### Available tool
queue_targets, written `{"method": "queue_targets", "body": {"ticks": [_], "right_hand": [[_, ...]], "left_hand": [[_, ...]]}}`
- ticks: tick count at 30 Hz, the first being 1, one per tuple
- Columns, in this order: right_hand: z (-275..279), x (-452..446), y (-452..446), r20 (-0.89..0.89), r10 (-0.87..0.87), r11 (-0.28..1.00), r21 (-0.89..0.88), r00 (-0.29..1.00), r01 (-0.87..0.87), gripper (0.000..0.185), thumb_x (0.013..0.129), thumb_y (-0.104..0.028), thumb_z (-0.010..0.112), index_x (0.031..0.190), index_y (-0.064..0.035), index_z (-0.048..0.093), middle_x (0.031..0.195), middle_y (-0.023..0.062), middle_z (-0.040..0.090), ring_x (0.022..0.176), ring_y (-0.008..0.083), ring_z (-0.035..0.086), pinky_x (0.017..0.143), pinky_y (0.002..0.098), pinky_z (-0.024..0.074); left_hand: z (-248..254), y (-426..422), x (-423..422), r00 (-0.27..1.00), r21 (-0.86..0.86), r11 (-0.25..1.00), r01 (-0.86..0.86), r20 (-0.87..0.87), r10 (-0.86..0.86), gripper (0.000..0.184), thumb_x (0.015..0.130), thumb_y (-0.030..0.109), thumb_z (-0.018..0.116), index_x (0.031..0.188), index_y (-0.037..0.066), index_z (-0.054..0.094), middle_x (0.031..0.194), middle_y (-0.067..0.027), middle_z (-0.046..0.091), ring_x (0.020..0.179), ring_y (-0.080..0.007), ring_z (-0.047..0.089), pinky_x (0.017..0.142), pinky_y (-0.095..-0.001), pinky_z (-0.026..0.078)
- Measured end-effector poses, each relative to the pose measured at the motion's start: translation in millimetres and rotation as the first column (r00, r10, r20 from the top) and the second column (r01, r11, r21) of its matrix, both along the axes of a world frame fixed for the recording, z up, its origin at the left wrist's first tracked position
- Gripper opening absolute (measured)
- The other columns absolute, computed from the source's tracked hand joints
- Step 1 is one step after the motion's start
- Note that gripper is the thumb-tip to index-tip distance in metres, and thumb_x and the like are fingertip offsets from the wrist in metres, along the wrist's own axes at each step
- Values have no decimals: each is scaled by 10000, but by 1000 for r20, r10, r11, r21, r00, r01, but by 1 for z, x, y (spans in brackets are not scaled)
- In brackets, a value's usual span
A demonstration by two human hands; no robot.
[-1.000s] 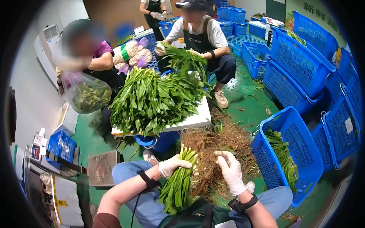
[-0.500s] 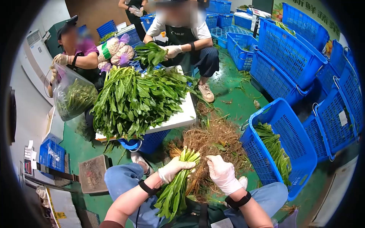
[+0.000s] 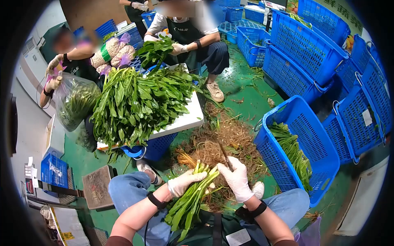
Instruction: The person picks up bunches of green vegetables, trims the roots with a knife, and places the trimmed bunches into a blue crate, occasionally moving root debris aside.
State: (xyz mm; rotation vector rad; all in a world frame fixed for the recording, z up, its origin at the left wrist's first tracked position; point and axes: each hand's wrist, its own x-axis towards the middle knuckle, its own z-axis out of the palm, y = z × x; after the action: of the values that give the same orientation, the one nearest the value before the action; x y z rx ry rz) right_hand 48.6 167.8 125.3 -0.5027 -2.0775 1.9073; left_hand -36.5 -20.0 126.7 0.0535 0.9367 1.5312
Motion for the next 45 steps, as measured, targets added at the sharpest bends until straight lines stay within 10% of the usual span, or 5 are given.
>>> {"method": "queue_targets", "body": {"ticks": [13,27,37,40,45], "right_hand": [[9,3,-4,68,-70,996,-49,995,74,177,878,-88,669,1026,1,631,850,-38,614,766,41,524,703,218,439],[15,5,-6,153,30,875,-482,988,48,135,879,-159,698,859,-87,585,706,-62,535,535,16,395,469,199,292],[3,6,-9,145,-22,999,-37,989,28,190,893,-134,655,1044,-23,626,868,12,645,762,115,597,725,278,481],[19,16,3,-195,105,798,602,975,35,193,934,-95,532,1101,-21,595,968,147,662,846,299,677,731,359,537],[4,26,-5,-105,203,713,697,973,-74,175,925,-102,547,1083,-44,594,937,142,653,731,341,658,613,387,538]], "left_hand": [[-7,6,9,996,-48,995,-90,-22,89,377,859,127,650,1211,15,575,1047,-156,691,842,-250,691,750,-351,577],[-10,9,0,988,-81,985,-152,-17,151,387,863,113,617,1232,13,555,1097,-143,674,910,-257,689,781,-374,584],[-2,6,1,998,-14,1000,-14,-66,13,320,852,179,706,1127,57,597,963,-106,684,761,-191,668,680,-298,560],[4,1,-1,983,-18,989,-150,103,151,357,859,196,694,1171,64,584,971,-89,685,752,-171,666,639,-282,561],[1,-5,-3,993,-13,996,-84,86,84,375,883,242,663,1204,69,576,1011,-79,690,776,-175,670,603,-268,558]]}}
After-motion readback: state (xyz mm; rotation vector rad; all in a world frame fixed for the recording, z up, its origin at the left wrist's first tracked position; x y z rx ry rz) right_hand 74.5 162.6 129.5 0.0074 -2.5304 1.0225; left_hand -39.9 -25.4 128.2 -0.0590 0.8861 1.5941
